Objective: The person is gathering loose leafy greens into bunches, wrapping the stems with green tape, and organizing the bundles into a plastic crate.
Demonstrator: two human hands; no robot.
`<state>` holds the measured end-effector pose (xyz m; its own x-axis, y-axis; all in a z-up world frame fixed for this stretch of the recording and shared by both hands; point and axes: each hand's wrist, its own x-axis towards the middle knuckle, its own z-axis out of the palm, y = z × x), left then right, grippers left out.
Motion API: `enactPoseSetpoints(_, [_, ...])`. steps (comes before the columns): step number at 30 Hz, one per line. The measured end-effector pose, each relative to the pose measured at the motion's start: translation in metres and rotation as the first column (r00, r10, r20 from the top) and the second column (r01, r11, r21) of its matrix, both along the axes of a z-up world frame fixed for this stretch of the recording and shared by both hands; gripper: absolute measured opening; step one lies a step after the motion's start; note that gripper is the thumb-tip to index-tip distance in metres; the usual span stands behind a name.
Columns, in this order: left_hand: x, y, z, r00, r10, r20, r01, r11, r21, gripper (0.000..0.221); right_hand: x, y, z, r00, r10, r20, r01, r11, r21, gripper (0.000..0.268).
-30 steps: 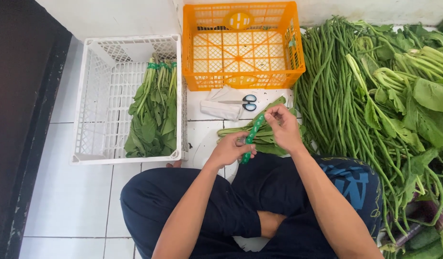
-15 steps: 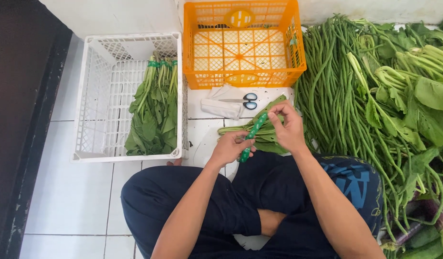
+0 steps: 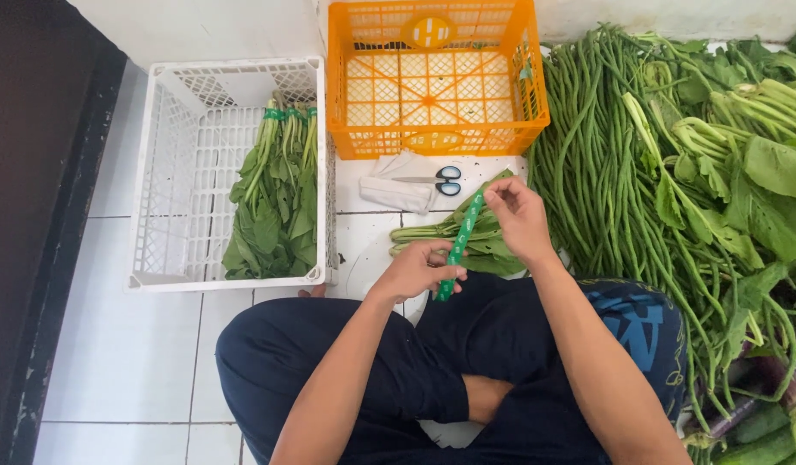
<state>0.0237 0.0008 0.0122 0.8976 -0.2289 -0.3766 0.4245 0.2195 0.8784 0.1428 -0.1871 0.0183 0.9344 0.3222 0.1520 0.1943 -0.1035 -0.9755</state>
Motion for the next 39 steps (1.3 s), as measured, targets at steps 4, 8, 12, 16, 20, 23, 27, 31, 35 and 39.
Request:
enactPoseSetpoints(4, [0.000, 0.002, -0.002, 1.000, 0.003, -0.007, -0.003, 1.000, -0.023, 0.038, 0.003, 0.002, 0.003, 0.997, -0.035, -0.073, 0.029, 0.996, -0.081, 0.003])
enactPoseSetpoints(8, [0.000, 0.006, 0.003, 1.000, -0.001, -0.017, 0.001, 1.000, -0.014, 0.037, 0.012, 0.007, -0.010, 0.993, -0.047, -0.106, 0.037, 0.995, -0.092, 0.002])
enactPoseSetpoints(12, [0.001, 0.009, 0.002, 1.000, -0.020, -0.017, 0.019, 1.000, -0.017, 0.040, 0.026, 0.011, -0.031, 0.975, -0.020, -0.222, -0.001, 0.996, -0.094, 0.004])
enactPoseSetpoints(16, [0.001, 0.020, 0.013, 1.000, 0.007, -0.011, -0.007, 0.998, -0.054, 0.039, 0.041, 0.023, -0.026, 0.902, 0.067, -0.426, -0.097, 0.994, -0.049, 0.010])
enactPoseSetpoints(20, [-0.002, 0.031, 0.022, 1.000, 0.000, 0.009, 0.000, 0.999, -0.052, 0.037, 0.065, 0.036, -0.036, 0.879, 0.062, -0.472, -0.094, 0.995, -0.044, 0.025])
enactPoseSetpoints(23, [-0.002, 0.035, 0.033, 0.999, 0.032, 0.032, -0.030, 0.998, -0.062, 0.038, 0.085, 0.043, -0.059, 0.989, 0.123, -0.085, -0.149, 0.784, -0.603, 0.017])
enactPoseSetpoints(27, [-0.001, 0.041, 0.035, 0.993, 0.094, 0.072, -0.084, 0.989, -0.121, 0.035, 0.092, 0.062, -0.066, 0.945, 0.323, -0.057, -0.218, 0.489, -0.844, 0.038])
enactPoseSetpoints(31, [-0.002, 0.045, 0.037, 0.987, 0.122, 0.105, -0.103, 0.981, -0.167, 0.035, 0.099, 0.071, -0.079, 0.931, 0.364, -0.032, -0.162, 0.332, -0.929, 0.036])
enactPoseSetpoints(35, [-0.001, 0.045, 0.034, 0.990, 0.107, 0.093, -0.090, 0.981, -0.169, 0.039, 0.115, 0.064, -0.096, 0.892, 0.450, -0.045, -0.128, 0.156, -0.979, 0.035])
enactPoseSetpoints(39, [0.000, 0.043, 0.028, 0.990, 0.094, 0.108, -0.077, 0.985, -0.152, 0.044, 0.110, 0.044, -0.046, 0.933, 0.352, -0.075, -0.194, 0.315, -0.929, 0.034])
